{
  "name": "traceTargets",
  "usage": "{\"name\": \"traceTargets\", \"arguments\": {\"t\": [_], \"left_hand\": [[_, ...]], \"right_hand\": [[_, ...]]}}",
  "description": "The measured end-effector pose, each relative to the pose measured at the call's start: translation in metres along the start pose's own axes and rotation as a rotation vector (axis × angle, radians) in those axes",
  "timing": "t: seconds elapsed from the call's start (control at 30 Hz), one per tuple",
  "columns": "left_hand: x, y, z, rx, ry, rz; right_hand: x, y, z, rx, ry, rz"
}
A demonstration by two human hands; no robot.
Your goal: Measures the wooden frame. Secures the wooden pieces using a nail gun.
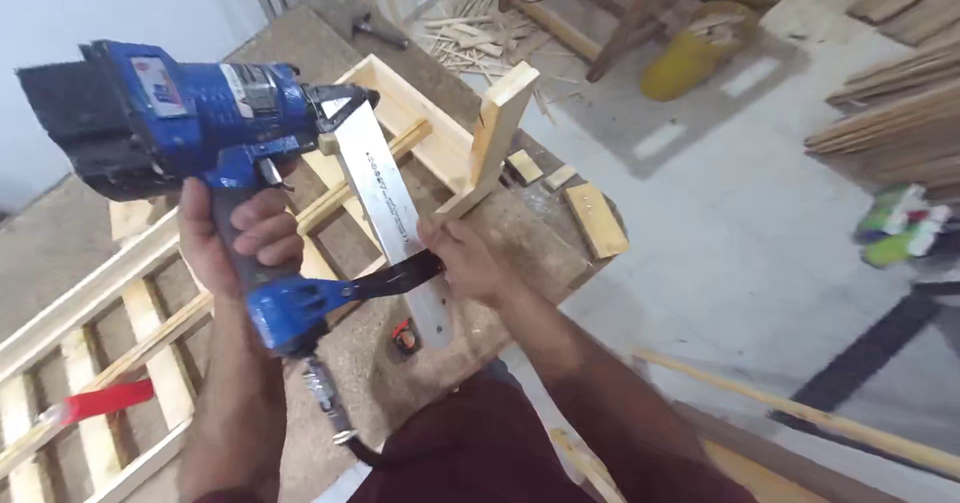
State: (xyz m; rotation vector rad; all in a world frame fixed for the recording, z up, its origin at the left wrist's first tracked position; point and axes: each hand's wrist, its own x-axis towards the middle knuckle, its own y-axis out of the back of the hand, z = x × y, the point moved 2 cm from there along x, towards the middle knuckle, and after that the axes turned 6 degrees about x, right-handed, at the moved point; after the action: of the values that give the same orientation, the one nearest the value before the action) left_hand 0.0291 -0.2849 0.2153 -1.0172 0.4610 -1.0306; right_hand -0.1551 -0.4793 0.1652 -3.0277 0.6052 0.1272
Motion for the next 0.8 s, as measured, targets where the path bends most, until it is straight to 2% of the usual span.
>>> {"name": "traceTargets", "arguments": {"t": [0.07,0.1,0.17,0.27,0.3,0.43,0.5,0.57,0.67,0.8], "left_hand": [[0.017,0.024,0.017,-0.111,0.094,-0.072],[0.027,0.034,0.025,-0.094,0.136,-0.061],[0.053,0.054,0.038,0.104,0.262,0.020],[0.114,0.081,0.048,0.568,0.538,0.172],[0.133,0.093,0.045,0.639,0.621,0.212],[0.211,0.159,0.027,0.635,0.868,0.138],[0.247,0.183,0.014,0.613,0.926,0.133],[0.278,0.213,0.004,0.480,1.001,0.095],[0.298,0.245,-0.017,0.374,1.074,0.081],[0.303,0.258,-0.042,0.359,1.109,0.094]], "right_hand": [[0.032,-0.018,0.003,0.427,-0.125,-0.140],[0.046,-0.026,0.000,0.547,-0.179,-0.147],[0.072,-0.029,0.006,0.523,-0.254,-0.051],[0.112,-0.026,0.047,0.336,-0.191,0.171],[0.121,-0.028,0.065,0.311,-0.182,0.246],[0.151,-0.038,0.122,0.483,-0.211,0.443],[0.166,-0.039,0.136,0.622,-0.252,0.501],[0.182,-0.039,0.144,0.733,-0.292,0.558],[0.191,-0.032,0.159,0.786,-0.368,0.625],[0.180,-0.021,0.166,0.737,-0.405,0.640]]}}
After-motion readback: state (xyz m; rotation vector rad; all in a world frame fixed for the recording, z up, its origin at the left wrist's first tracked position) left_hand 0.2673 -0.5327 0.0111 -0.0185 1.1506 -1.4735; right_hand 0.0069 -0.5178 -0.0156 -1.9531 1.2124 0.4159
